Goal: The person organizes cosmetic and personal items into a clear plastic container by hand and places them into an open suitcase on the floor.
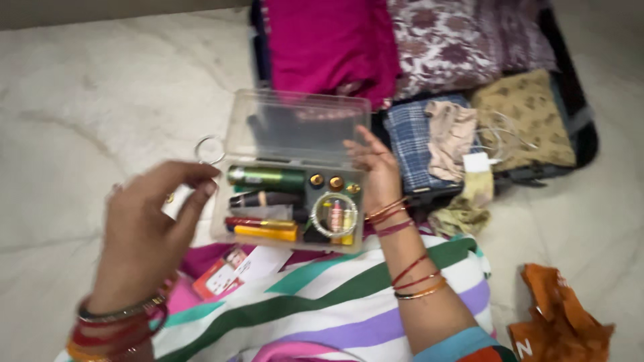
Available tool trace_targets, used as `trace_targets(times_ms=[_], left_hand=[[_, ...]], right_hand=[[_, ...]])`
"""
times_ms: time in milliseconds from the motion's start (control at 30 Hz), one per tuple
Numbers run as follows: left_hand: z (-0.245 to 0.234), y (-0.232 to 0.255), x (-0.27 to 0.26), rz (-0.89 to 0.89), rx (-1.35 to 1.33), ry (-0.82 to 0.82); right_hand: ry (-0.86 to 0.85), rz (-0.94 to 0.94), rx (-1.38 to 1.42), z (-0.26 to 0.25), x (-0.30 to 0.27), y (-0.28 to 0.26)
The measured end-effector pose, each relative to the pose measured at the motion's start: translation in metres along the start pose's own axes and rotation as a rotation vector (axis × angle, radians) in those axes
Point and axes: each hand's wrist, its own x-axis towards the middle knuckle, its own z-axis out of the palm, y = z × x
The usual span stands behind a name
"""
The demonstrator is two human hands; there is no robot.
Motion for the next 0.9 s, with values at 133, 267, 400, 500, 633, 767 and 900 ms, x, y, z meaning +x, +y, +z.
trace_targets(times_ms=[133,267,400,500,633,767,900], left_hand=[[-0.04,-0.02,-0.018,-0.261,0.197,0.01],[-0.033,-0.098,-0.051,-0.333,0.128,0.021],[0.006,-0.198,-0.084,-0.517,0.271,-0.091],[0.024,-0.254,-0.088,-0.502,0.323,-0.19],[0.046,-0.288,-0.072,-0.603,0.396,-0.264],[0.077,-0.317,-0.076,-0.717,0.534,-0.439],[0.11,-0.344,-0.091,-0.729,0.62,-0.465]], right_hand=[[0.006,-0.014,-0.001,-0.008,0.002,0.004],[-0.004,-0.052,-0.008,-0.014,0.006,0.008],[-0.036,-0.008,-0.03,-0.009,0.002,0.001],[-0.013,0.036,-0.066,0.002,-0.005,-0.009],[0.011,0.075,-0.136,0.006,-0.009,-0.014],[-0.056,0.044,-0.113,-0.009,-0.002,-0.009],[-0.02,0.081,-0.123,-0.02,0.004,-0.005]])
